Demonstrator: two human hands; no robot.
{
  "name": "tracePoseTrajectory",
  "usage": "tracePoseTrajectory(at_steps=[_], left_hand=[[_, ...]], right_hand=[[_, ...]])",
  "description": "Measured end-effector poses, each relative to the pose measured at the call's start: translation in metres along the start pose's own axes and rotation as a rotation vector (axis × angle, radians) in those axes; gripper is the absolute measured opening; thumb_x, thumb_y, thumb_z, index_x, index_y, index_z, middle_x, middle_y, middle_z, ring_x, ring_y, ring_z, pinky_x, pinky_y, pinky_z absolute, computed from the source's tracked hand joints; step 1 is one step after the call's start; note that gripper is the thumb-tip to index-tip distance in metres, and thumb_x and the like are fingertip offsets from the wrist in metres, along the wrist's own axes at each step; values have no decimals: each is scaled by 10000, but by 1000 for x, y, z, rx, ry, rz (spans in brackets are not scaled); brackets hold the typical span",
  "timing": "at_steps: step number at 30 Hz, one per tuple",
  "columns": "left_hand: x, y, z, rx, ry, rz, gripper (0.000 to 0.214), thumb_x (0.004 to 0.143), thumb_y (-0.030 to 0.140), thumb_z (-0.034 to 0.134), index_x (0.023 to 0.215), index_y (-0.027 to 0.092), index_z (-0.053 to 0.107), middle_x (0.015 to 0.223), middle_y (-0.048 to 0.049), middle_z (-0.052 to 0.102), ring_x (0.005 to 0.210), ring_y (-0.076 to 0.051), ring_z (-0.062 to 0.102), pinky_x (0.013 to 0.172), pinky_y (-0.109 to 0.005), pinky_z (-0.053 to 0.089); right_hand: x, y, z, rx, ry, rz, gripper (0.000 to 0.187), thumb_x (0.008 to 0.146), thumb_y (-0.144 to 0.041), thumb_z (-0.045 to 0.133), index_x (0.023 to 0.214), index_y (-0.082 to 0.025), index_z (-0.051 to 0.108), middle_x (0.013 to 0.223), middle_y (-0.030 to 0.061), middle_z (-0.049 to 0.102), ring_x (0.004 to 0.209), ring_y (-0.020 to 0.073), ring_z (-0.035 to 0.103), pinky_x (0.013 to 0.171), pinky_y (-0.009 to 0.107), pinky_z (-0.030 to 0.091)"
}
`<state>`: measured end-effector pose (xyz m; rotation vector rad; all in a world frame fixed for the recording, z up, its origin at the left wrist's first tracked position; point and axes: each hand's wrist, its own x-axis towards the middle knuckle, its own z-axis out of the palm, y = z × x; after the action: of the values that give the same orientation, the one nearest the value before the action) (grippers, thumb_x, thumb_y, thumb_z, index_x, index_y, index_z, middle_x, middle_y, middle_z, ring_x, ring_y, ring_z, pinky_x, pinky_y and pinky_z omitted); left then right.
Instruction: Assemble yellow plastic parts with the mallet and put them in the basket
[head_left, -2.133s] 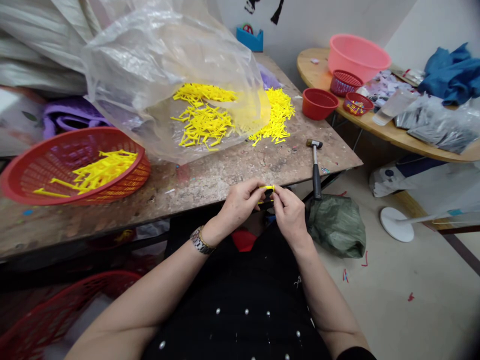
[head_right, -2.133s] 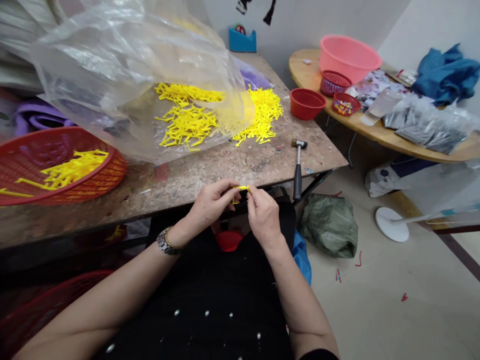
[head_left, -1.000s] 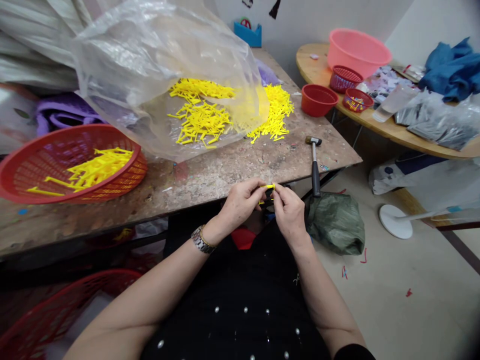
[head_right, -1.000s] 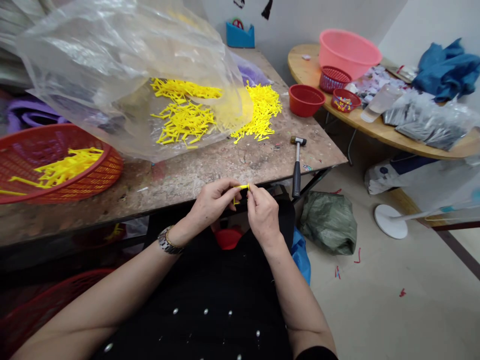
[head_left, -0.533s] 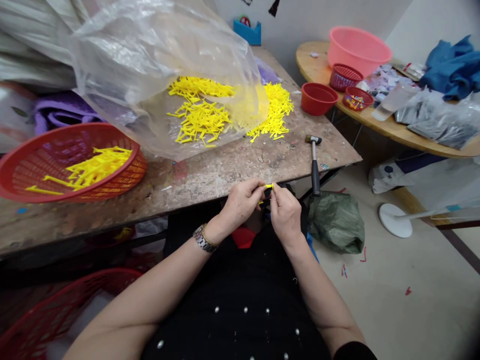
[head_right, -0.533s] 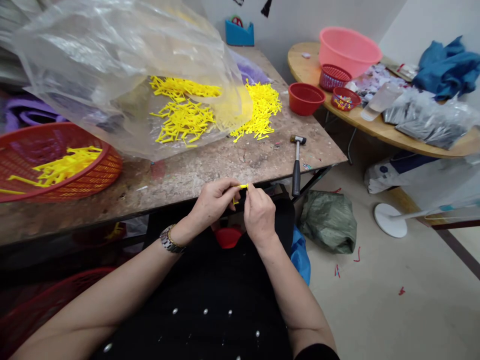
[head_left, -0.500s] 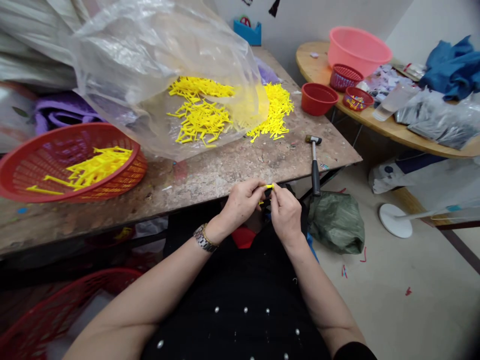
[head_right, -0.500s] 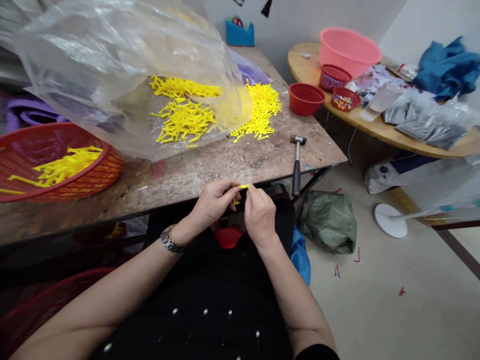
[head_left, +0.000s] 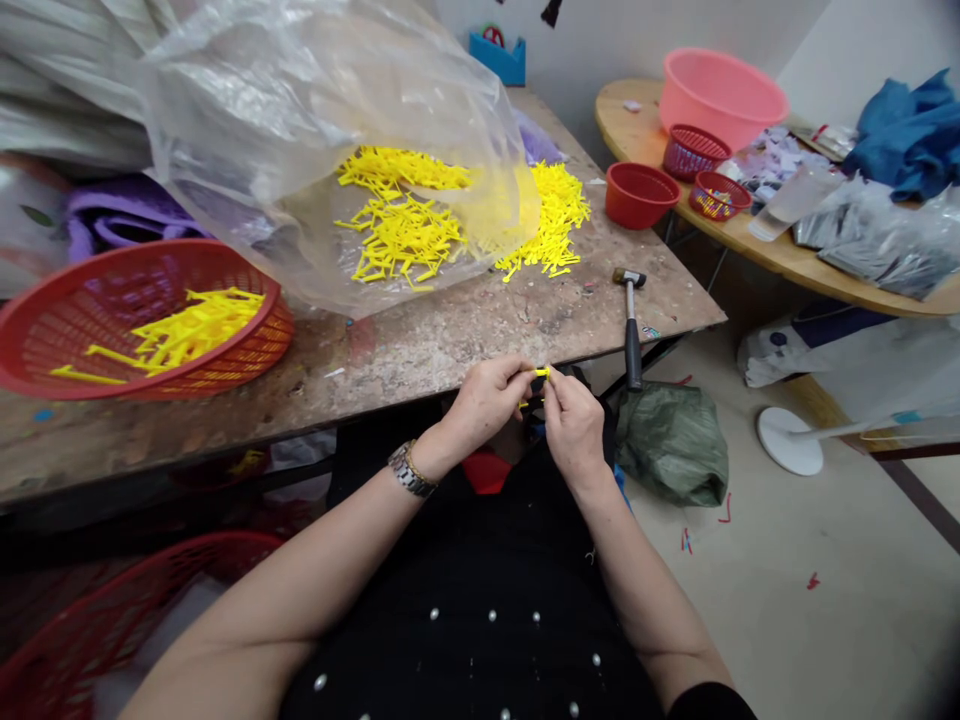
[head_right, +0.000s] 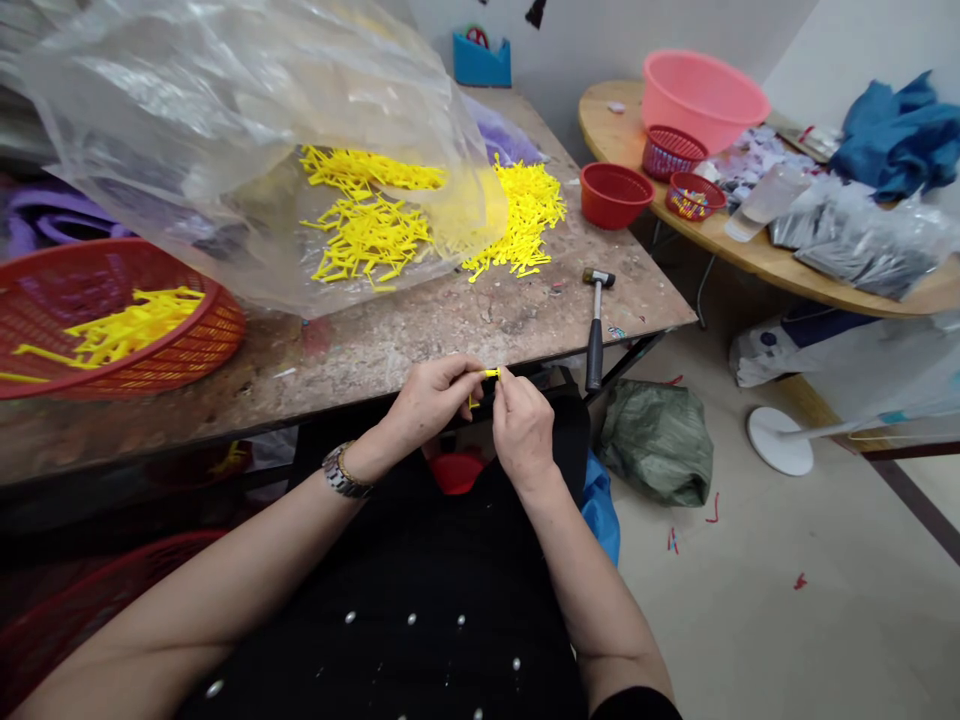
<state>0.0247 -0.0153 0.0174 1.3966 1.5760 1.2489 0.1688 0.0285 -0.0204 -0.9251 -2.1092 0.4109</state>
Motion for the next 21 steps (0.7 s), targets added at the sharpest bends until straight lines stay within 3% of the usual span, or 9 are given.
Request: tracePoseTrajectory(at_steps=[8, 13, 21], left_hand=[[0, 0, 2, -4, 36, 43, 181, 904, 281, 537, 795, 170, 629, 664, 16, 610, 458, -77, 570, 450, -166, 450], [-1, -1, 2, -82, 7, -16, 184, 902, 303, 555, 811, 164, 634, 676, 10, 615, 464, -79, 581, 450, -166, 466], [0, 0, 1, -5, -7, -7, 164, 896, 254, 530, 794, 164, 621, 670, 15, 602, 444, -73, 566, 441, -165, 453]], right_hand=[[3, 0, -7, 63, 6, 31, 340, 1009, -232, 421, 1184, -156, 702, 892, 95, 719, 805, 194, 668, 774, 326, 545], [0, 2, -4, -22, 10, -13, 361, 1025, -232, 396, 1219, -145, 688, 898, 111, 716, 818, 206, 666, 776, 337, 542], [-2, 3, -1, -107, 21, -50, 379, 1035, -228, 377, 1230, -119, 683, 875, 113, 707, 803, 204, 658, 757, 321, 530]])
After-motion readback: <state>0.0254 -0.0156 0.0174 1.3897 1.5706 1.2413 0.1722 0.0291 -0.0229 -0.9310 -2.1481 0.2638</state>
